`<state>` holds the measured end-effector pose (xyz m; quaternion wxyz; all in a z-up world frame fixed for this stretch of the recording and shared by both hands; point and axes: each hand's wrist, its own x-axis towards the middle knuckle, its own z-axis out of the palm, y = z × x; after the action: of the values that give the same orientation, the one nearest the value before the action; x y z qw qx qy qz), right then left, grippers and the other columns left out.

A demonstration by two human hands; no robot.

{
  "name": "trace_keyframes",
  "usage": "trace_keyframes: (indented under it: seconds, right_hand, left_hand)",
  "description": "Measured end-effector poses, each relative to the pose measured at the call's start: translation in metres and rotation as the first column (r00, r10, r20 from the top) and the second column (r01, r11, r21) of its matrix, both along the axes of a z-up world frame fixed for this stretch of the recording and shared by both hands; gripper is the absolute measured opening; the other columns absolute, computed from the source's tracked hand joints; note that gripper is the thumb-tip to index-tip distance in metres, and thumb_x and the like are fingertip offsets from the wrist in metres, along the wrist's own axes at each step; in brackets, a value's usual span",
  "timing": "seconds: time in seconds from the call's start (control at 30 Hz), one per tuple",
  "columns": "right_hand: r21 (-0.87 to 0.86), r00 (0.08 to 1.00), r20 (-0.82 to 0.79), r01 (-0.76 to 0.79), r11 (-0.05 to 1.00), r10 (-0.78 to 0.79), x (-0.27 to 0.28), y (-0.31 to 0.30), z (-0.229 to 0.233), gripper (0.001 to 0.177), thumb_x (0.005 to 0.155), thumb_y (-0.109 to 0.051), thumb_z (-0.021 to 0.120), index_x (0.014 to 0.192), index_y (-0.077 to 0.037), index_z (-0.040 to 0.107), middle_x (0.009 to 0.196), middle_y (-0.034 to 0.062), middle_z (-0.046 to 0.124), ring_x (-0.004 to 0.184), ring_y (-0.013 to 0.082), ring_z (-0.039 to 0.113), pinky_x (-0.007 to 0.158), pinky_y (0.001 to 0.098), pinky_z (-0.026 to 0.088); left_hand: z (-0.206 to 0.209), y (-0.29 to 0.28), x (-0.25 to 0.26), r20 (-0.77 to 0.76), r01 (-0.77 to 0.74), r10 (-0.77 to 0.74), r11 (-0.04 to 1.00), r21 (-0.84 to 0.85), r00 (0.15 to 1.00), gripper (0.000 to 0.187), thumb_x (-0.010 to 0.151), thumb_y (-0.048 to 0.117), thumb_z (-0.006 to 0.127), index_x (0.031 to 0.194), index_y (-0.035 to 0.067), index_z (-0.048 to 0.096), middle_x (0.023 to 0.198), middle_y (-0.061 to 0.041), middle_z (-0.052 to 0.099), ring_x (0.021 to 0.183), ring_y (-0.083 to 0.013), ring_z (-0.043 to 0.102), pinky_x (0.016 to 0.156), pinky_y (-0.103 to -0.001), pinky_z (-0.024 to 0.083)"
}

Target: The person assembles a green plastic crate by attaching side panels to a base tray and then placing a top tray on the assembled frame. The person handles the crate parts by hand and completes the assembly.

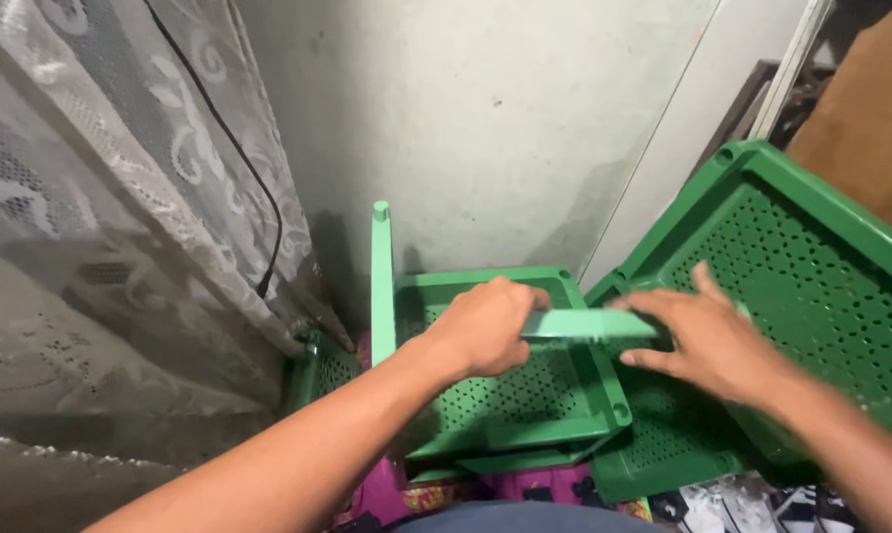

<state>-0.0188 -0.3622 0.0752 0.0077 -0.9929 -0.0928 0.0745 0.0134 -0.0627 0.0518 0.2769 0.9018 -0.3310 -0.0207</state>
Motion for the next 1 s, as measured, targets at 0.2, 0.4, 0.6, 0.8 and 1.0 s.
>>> trace_keyframes:
  seconds: [0.2,0.4,0.6,0.8,1.0]
  right_hand:
    - [0.344,0.962,0.034,0.242,0.907,-0.269,-0.003,-0.013,-0.035,0.044,0.105,-0.051,0.086,0.131,-0.015,0.083,0.096,0.0144,0.083,0.084,0.0317,0.084,0.081,0.0463,0.065]
    - [0.561,0.864,0.061,0.384,0.733,-0.5,0.049,-0.07,-0.054,0.044,0.108,-0.037,0.08,0.134,-0.002,0.083,0.099,0.0184,0.09,0.089,0.0315,0.087,0.088,0.0483,0.066]
    - [0.464,0.877,-0.009,0.43,0.774,-0.481,0.086,-0.075,-0.038,0.05,0.111,-0.032,0.083,0.148,0.0,0.081,0.109,0.022,0.089,0.093,0.0353,0.086,0.095,0.0534,0.066]
    - [0.868,0.989,0.092,-0.022,0.496,-0.116,0.079,-0.096,-0.022,0.061,0.103,-0.004,0.079,0.161,-0.001,0.061,0.141,0.0196,0.079,0.121,0.0233,0.076,0.096,0.0347,0.064]
    - [0.748,0.962,0.27,-0.228,0.623,0.028,0.062,-0.066,-0.019,0.025,0.098,0.011,0.078,0.121,0.002,0.071,0.195,0.0148,0.042,0.133,0.0332,0.077,0.087,0.0435,0.065]
  left_hand:
    - [0.021,0.012,0.036,0.24,-0.132,0.22,0.933,-0.334,0.945,0.062,0.082,0.018,0.093,0.142,0.011,0.074,0.14,-0.021,0.074,0.136,-0.0445,0.067,0.117,-0.052,0.054]
    - [0.002,0.071,0.063,0.026,-0.572,0.579,0.811,-0.117,0.815,0.067,0.088,0.03,0.091,0.15,0.016,0.07,0.159,-0.015,0.062,0.157,-0.039,0.049,0.125,-0.058,0.046]
    - [-0.052,0.077,0.018,-0.174,-0.574,0.616,0.783,0.24,0.768,0.087,0.09,0.036,0.093,0.167,0.017,0.057,0.181,-0.019,0.037,0.168,-0.0431,0.024,0.129,-0.073,0.031]
    - [-0.033,0.053,-0.006,-0.398,-0.482,0.289,0.663,-0.573,0.871,0.082,0.107,0.059,0.072,0.168,0.008,0.051,0.162,-0.024,0.066,0.148,-0.0455,0.066,0.127,-0.063,0.055]
    - [-0.013,0.009,0.022,-0.716,-0.634,-0.481,0.356,-0.686,0.506,0.069,0.101,0.033,0.072,0.163,0.006,0.055,0.148,-0.021,0.072,0.123,-0.035,0.077,0.09,-0.054,0.069]
